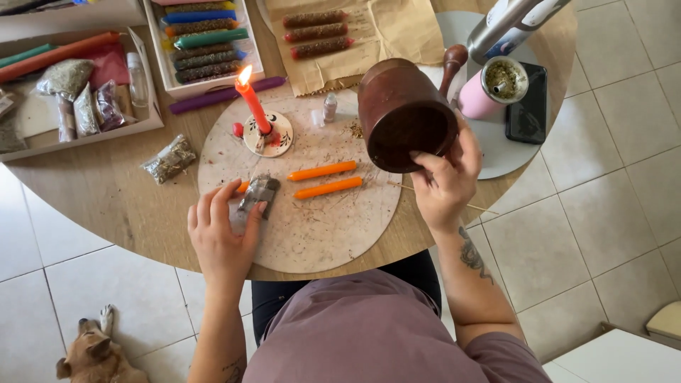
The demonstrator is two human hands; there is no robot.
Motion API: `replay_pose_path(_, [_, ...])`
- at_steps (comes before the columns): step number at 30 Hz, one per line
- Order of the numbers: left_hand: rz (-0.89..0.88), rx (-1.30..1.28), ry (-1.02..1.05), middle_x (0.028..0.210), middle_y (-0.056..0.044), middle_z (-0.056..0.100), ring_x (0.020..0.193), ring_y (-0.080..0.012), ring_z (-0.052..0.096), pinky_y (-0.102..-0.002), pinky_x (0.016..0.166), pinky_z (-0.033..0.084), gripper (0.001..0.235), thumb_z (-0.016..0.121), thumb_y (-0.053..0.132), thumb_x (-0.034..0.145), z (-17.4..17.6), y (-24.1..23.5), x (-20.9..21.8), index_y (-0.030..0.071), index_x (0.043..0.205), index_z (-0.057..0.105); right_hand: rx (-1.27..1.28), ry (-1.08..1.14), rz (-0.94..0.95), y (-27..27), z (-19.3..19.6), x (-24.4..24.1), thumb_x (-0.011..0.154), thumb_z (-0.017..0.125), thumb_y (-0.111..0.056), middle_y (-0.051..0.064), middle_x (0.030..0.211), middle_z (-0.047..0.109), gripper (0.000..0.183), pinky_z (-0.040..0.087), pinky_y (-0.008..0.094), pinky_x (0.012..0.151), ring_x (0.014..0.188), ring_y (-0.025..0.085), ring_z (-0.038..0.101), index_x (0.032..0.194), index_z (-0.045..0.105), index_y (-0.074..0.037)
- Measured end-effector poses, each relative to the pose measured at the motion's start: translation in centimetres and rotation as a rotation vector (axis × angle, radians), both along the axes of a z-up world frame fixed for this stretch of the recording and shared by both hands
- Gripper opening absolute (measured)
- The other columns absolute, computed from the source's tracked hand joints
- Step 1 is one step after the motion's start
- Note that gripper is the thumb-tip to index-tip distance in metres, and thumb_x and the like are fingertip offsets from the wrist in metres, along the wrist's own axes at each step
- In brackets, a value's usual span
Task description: The person cuts orange sticks with scissors and lights them with a lighter. They then open a small bag of herbs and pour the contents into a brown bowl using a spoon.
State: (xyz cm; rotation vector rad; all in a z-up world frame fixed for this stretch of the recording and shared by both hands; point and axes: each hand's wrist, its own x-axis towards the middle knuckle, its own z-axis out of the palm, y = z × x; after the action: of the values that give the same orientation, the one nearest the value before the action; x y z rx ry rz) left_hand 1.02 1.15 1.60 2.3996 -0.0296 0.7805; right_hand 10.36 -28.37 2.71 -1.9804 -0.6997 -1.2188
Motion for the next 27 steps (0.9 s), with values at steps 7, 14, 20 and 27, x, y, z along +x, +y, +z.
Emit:
replay_pose_path(7, [-0.066, -0.009, -0.072, 0.115, -0.002, 0.06, 0.099, -0.0213, 0.057, -0.031, 0.081, 0.036, 0.058, 0.079, 0.03, 0.076, 0.2, -1.5, -0.2, 0.012, 0.125, 0.055, -0.048, 0.028, 0.074, 2.2, 1.6, -2.6, 0.074, 0.08, 0.004, 0.031, 0.126, 0.042, 0.016, 0.05, 0.044, 0.092, 0.113, 0.046, 0.054, 0.083, 0.069, -0.005])
replay_pose_path(14, [-0.249, -0.306, -0.334, 0.138, -0.019, 0.044, 0.128, -0.0363, 0.045, -0.044, 0.105, 0.027, 0.075, 0.079, 0.032, 0.077, 1.8, -6.8, 0.9, 0.006, 0.133, 0.036, 0.064, 0.285, 0.301, 5.2, 1.6, -8.0, 0.072, 0.079, -0.016, 0.027, 0.129, 0.044, 0.014, 0.048, 0.04, 0.094, 0.102, 0.032, 0.06, 0.083, 0.072, -0.012])
replay_pose_path(20, [-0.749, -0.487, -0.248, 0.128, -0.026, 0.049, 0.121, -0.0441, 0.049, -0.052, 0.105, 0.036, 0.085, 0.087, 0.028, 0.064, 4.6, -5.1, 0.5, -0.001, 0.13, 0.043, 0.35, 0.468, 0.653, 6.2, 2.4, -6.6, 0.051, 0.091, -0.019, 0.031, 0.123, 0.045, 0.09, 0.034, 0.05, 0.102, 0.113, 0.04, 0.05, 0.122, 0.04, 0.0])
replay_pose_path(27, [-0.678, -0.751, -0.29, 0.134, -0.017, 0.034, 0.128, -0.0283, 0.032, -0.045, 0.115, 0.019, 0.087, 0.054, 0.057, 0.077, 6.4, -2.3, 0.5, 0.003, 0.138, 0.024, 0.386, 0.322, 0.736, 6.4, 2.7, -4.0, 0.05, 0.094, -0.02, 0.017, 0.138, 0.033, 0.115, 0.015, 0.048, 0.118, 0.133, 0.034, 0.032, 0.138, 0.021, -0.008])
